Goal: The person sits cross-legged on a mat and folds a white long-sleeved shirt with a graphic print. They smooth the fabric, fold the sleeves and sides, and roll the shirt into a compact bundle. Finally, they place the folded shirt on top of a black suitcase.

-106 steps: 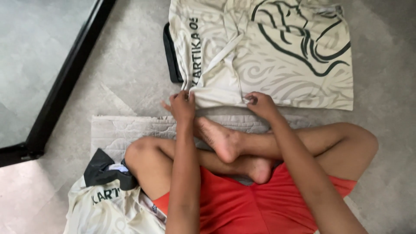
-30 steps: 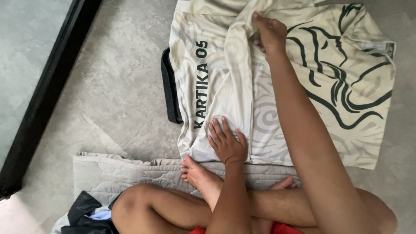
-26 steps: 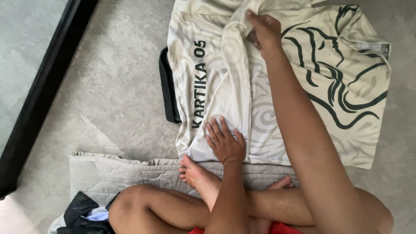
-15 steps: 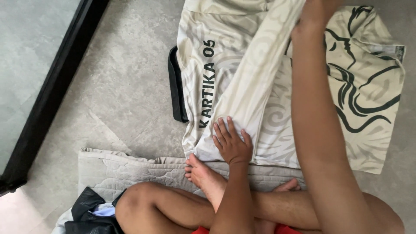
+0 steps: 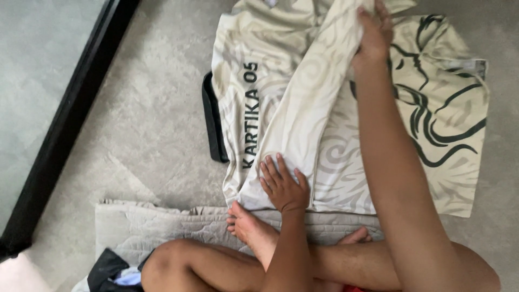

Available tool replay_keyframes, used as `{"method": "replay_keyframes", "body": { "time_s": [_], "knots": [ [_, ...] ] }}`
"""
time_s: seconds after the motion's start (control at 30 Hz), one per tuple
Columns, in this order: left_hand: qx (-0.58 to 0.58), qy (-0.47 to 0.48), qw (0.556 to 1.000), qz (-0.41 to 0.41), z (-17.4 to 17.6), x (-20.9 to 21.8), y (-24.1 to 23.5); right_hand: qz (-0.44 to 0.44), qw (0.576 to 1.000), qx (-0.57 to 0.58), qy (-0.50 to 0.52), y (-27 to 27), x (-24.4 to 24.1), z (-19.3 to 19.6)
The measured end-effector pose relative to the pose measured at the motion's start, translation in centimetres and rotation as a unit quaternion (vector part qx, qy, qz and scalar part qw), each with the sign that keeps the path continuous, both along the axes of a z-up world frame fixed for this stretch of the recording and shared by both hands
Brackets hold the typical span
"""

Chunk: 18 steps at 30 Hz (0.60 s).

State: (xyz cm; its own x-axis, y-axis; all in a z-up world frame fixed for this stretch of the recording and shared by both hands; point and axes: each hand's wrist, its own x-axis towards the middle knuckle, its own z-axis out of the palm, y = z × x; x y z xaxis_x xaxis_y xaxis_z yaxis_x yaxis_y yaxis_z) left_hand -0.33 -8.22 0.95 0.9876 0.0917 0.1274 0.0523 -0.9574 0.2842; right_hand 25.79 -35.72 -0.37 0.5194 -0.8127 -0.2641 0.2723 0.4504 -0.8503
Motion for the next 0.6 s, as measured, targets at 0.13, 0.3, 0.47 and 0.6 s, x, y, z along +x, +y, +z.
{"method": "replay_keyframes", "body": {
  "time_s": [0.13,0.3,0.47,0.6],
  "knots": [
    [-0.015,0.004,1.000,-0.006,-0.1,-0.1,-0.1,0.190,0.945,0.238,0.121,2.4,-0.4,0.8],
    [0.006,-0.007,1.000,0.003,-0.1,-0.1,-0.1,0.075,0.976,0.119,0.167,4.0,-1.6,6.5],
    [0.002,0.005,1.000,0.003,-0.5,-0.4,-0.1,0.174,0.964,0.111,0.167,1.2,-1.3,3.4],
    [0.005,0.000,1.000,0.005,-0.6,-0.4,0.0,-0.010,0.988,0.147,0.036,1.9,-2.5,8.0]
  ]
}}
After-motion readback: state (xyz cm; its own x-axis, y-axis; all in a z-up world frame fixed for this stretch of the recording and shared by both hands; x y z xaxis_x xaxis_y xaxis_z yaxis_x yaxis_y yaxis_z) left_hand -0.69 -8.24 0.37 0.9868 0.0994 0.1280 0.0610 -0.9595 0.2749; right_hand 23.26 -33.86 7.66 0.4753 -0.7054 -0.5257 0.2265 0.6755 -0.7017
